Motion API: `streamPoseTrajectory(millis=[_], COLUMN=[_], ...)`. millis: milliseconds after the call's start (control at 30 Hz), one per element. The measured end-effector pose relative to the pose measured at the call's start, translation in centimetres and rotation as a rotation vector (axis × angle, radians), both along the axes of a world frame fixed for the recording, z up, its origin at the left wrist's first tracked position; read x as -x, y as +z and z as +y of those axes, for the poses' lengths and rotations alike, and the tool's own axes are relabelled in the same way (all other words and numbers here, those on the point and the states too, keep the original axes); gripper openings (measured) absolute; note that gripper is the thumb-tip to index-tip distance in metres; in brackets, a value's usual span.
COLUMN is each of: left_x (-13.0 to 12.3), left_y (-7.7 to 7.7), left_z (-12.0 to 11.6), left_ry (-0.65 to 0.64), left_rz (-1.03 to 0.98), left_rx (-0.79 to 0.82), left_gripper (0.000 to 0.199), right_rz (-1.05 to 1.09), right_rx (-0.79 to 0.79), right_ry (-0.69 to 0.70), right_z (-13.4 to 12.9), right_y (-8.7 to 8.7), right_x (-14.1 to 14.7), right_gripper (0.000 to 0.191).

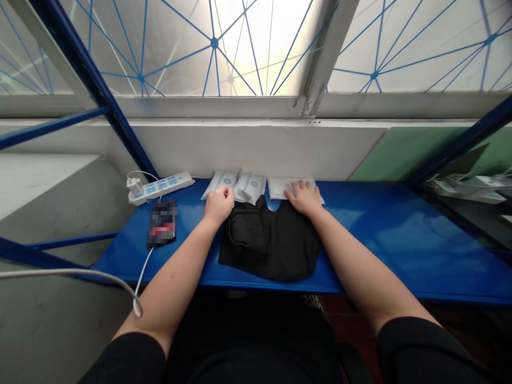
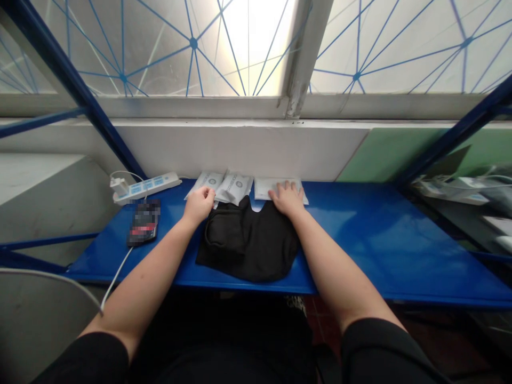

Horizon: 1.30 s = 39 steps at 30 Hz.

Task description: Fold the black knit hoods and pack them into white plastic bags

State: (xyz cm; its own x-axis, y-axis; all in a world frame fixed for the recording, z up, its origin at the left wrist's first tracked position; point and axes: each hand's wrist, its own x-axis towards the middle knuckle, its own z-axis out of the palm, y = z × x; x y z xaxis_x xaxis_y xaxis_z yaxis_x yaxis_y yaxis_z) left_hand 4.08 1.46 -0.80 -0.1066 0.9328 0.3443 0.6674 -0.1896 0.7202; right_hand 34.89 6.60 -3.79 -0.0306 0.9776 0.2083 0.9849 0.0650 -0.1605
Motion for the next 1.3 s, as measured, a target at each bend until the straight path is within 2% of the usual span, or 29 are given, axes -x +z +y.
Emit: streamPoseTrajectory(millis=[67, 133, 200, 233, 267, 333, 400, 500, 633, 733, 800, 867, 933, 1000, 1133, 1200, 1300], left_x=[0.0, 0.0, 0.1, 0.1, 0.0, 0.0, 0.0, 0.1, -0.1, -0.4, -0.5, -0.5, -0.4, -0.3, -0.3, -0.4, -0.3], left_y=[-0.1, -0.3, -0.6, -0.7, -0.7, -0.7, -0.5, -0.4, -1.0, -1.5, -1.4, -1.1, -0.7, -0.3, 0.1, 0.2, 0.7], left_z=[0.0, 0.1, 0.4, 0.5, 0.6, 0.7, 0.6, 0.5, 0.6, 0.4, 0.1, -0.3, -0.7, -1.0, -1.7, -1.9, -1.9], left_ry=[0.020, 0.033, 0.013, -0.009, -0.035, -0.099, -0.174, -0.233, -0.184, -0.266, -0.358, -0.443, -0.531, -0.602, -0.635, -0.641, -0.595], left_rz=[0.086, 0.088, 0.011, -0.063, -0.160, -0.389, -0.587, -0.685, -0.486, -0.193, 0.027, 0.188, 0.279, 0.331, 0.317, 0.249, 0.024], left_rx=[0.032, 0.065, 0.108, 0.139, 0.181, 0.276, 0.336, 0.348, 0.367, 0.354, 0.292, 0.233, 0.227, 0.239, 0.224, 0.217, 0.200], left_gripper=[0.033, 0.035, 0.035, 0.034, 0.033, 0.028, 0.024, 0.024, 0.018, 0.015, 0.015, 0.016, 0.019, 0.022, 0.020, 0.018, 0.018], right_rz=[0.058, 0.173, 0.212, 0.179, 0.128, 0.020, -0.045, 0.027, 0.182, 0.119, 0.073, 0.051, 0.012, -0.046, -0.007, 0.162, 0.490], right_rx=[-0.109, -0.122, -0.080, -0.071, -0.075, -0.101, -0.093, -0.110, -0.165, -0.226, -0.261, -0.220, -0.133, -0.073, -0.047, -0.071, -0.190], right_ry=[0.092, 0.351, 0.640, 0.748, 0.800, 0.750, 0.654, 0.496, 0.196, 0.017, 0.049, 0.205, 0.340, 0.341, 0.265, 0.271, 0.204], right_z=[-1.8, -4.9, -8.7, -10.7, -12.6, -15.6, -17.4, -18.1, -17.9, -18.0, -18.4, -18.8, -19.0, -18.9, -17.7, -17.0, -16.4], right_y=[2.0, 4.3, 6.3, 7.1, 7.6, 8.0, 7.8, 7.2, 6.5, 5.9, 5.4, 4.9, 4.3, 3.6, 2.7, 2.8, 3.9], right_x=[1.3, 3.6, 6.7, 8.4, 10.0, 12.8, 14.4, 13.9, 9.6, 6.7, 6.3, 7.0, 8.3, 9.7, 10.7, 10.1, 7.8], right_gripper=[0.054, 0.049, 0.050, 0.054, 0.061, 0.068, 0.054, 0.042, 0.042, 0.040, 0.038, 0.045, 0.060, 0.065, 0.034, 0.026, 0.031])
